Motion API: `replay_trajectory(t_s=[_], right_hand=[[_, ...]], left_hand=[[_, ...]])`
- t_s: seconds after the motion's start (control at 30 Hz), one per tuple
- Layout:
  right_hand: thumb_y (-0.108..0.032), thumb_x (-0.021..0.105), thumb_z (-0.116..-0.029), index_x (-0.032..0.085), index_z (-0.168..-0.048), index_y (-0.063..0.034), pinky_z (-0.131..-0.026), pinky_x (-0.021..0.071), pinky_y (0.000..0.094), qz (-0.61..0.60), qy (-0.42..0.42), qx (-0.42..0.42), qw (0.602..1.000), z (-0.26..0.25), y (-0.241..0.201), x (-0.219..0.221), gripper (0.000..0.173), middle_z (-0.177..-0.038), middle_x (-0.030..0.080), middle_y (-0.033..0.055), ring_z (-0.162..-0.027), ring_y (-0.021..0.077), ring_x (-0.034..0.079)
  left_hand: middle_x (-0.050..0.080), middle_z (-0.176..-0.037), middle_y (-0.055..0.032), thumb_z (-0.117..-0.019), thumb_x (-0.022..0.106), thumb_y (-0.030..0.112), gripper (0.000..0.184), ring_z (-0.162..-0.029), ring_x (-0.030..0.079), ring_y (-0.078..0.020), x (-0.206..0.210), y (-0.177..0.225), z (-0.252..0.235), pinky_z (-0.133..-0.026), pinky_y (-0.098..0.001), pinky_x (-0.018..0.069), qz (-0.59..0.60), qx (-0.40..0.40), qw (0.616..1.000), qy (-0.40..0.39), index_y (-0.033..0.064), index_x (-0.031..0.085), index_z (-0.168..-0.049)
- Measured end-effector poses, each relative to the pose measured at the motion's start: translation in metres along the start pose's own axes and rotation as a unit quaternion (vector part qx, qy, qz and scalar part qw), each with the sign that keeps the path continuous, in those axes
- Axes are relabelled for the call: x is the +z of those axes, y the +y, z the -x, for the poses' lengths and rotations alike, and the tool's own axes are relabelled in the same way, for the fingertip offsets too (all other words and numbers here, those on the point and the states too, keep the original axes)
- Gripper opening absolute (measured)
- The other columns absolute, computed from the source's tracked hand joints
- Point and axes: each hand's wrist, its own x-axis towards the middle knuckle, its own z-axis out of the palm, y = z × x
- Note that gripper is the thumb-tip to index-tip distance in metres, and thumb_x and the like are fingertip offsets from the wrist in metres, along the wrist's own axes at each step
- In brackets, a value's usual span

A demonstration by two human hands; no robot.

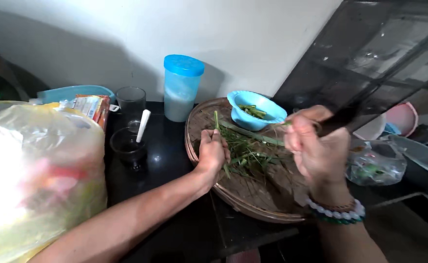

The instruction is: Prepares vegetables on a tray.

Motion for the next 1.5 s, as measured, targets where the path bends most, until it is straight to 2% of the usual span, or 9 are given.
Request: replay_trajectory(t_s=[0.23,0.37,0.43,0.57,0.63,0.77,1.23,1.4,1.5], right_hand=[[-0.034,0.063,-0.1027,0.054,-0.101,-0.0279,-0.04,0.0422,0.019,0.069,0.114,0.002,0.991,-0.005,-0.018,-0.059,0.011,-0.069,0.053,-0.0117,-0.045,0.002,0.045],[-0.046,0.07,-0.0924,0.067,-0.108,-0.0058,-0.056,0.0538,0.0369,0.323,-0.078,0.119,0.936,0.003,0.01,-0.062,0.043,-0.081,0.065,0.0035,-0.062,0.0122,0.06],[-0.051,0.067,-0.0951,0.061,-0.129,-0.0081,-0.08,0.0585,0.048,0.352,-0.185,0.171,0.902,0.012,0.031,-0.051,0.055,-0.103,0.069,0.0095,-0.088,0.0198,0.068],[-0.057,0.024,-0.1081,0.053,-0.149,-0.0323,-0.081,0.0528,0.0447,0.368,-0.205,0.141,0.896,0.023,0.039,-0.021,0.056,-0.109,0.067,0.0008,-0.09,0.0152,0.063],[-0.053,0.021,-0.1097,0.054,-0.149,-0.0382,-0.088,0.053,0.0511,0.391,-0.202,0.108,0.891,0.024,0.033,-0.006,0.053,-0.125,0.069,-0.0017,-0.104,0.0174,0.067],[-0.048,0.032,-0.1106,0.042,-0.157,-0.0403,-0.073,0.0561,0.0542,0.418,-0.24,0.02,0.876,0.027,0.036,0.015,0.048,-0.115,0.071,0.0045,-0.09,0.0238,0.07],[-0.045,0.039,-0.109,0.054,-0.146,-0.0479,-0.051,0.0463,0.0413,0.467,-0.224,-0.055,0.854,0.003,0.067,0.035,0.04,-0.088,0.062,0.0026,-0.063,0.0195,0.059],[-0.041,0.039,-0.1106,0.055,-0.147,-0.0431,-0.08,0.054,0.0608,0.422,-0.217,0.068,0.878,-0.025,0.086,0.012,0.039,-0.118,0.072,0.0037,-0.099,0.0279,0.07],[-0.038,0.035,-0.1119,0.057,-0.148,-0.034,-0.098,0.0506,0.0604,0.378,-0.187,0.068,0.904,-0.034,0.096,-0.002,0.042,-0.139,0.065,-0.0026,-0.12,0.0232,0.066]], left_hand=[[0.047,-0.073,-0.0028,-0.1135,0.034,0.028,0.027,-0.047,0.043,-0.0095,-0.004,-0.005,0.0,-0.046,-0.0221,0.0441,-0.072,0.03,0.995,-0.061,0.0081,0.047,-0.127],[0.052,-0.072,-0.0031,-0.114,0.032,0.028,0.029,-0.044,0.041,-0.0063,-0.008,-0.005,0.001,-0.041,-0.0182,0.0395,-0.055,0.031,0.989,-0.131,0.007,0.046,-0.128],[0.053,-0.073,-0.0034,-0.1143,0.031,0.027,0.028,-0.043,0.039,-0.005,-0.009,-0.004,0.004,-0.04,-0.0169,0.0359,-0.048,0.025,0.988,-0.143,0.0068,0.046,-0.125],[0.053,-0.076,-0.0031,-0.1146,0.029,0.025,0.026,-0.042,0.036,-0.0034,-0.011,-0.004,0.004,-0.038,-0.0157,0.0327,-0.035,0.017,0.987,-0.154,0.0079,0.045,-0.126],[0.052,-0.075,-0.0027,-0.1146,0.028,0.025,0.026,-0.043,0.035,-0.0035,-0.011,-0.003,0.003,-0.038,-0.0158,0.0319,-0.03,0.004,0.987,-0.155,0.0084,0.045,-0.125],[0.048,-0.07,-0.0011,-0.1146,0.027,0.022,0.019,-0.042,0.033,-0.0031,-0.011,0.001,0.004,-0.038,-0.0157,0.0294,-0.005,-0.019,0.987,-0.159,0.0111,0.042,-0.115],[0.042,-0.068,0.0022,-0.1146,0.025,0.024,0.02,-0.042,0.03,-0.0019,-0.013,0.008,-0.003,-0.037,-0.0148,0.0263,0.056,-0.037,0.989,-0.131,0.0128,0.041,-0.108],[0.045,-0.069,0.0014,-0.1147,0.024,0.025,0.03,-0.042,0.032,-0.0023,-0.013,0.004,0.009,-0.037,-0.0147,0.0293,-0.007,-0.048,0.979,-0.196,0.0066,0.047,-0.122],[0.045,-0.069,0.0015,-0.1147,0.024,0.026,0.031,-0.041,0.033,-0.0026,-0.014,0.003,0.007,-0.036,-0.0149,0.0301,-0.008,-0.044,0.977,-0.21,0.0072,0.048,-0.124]])
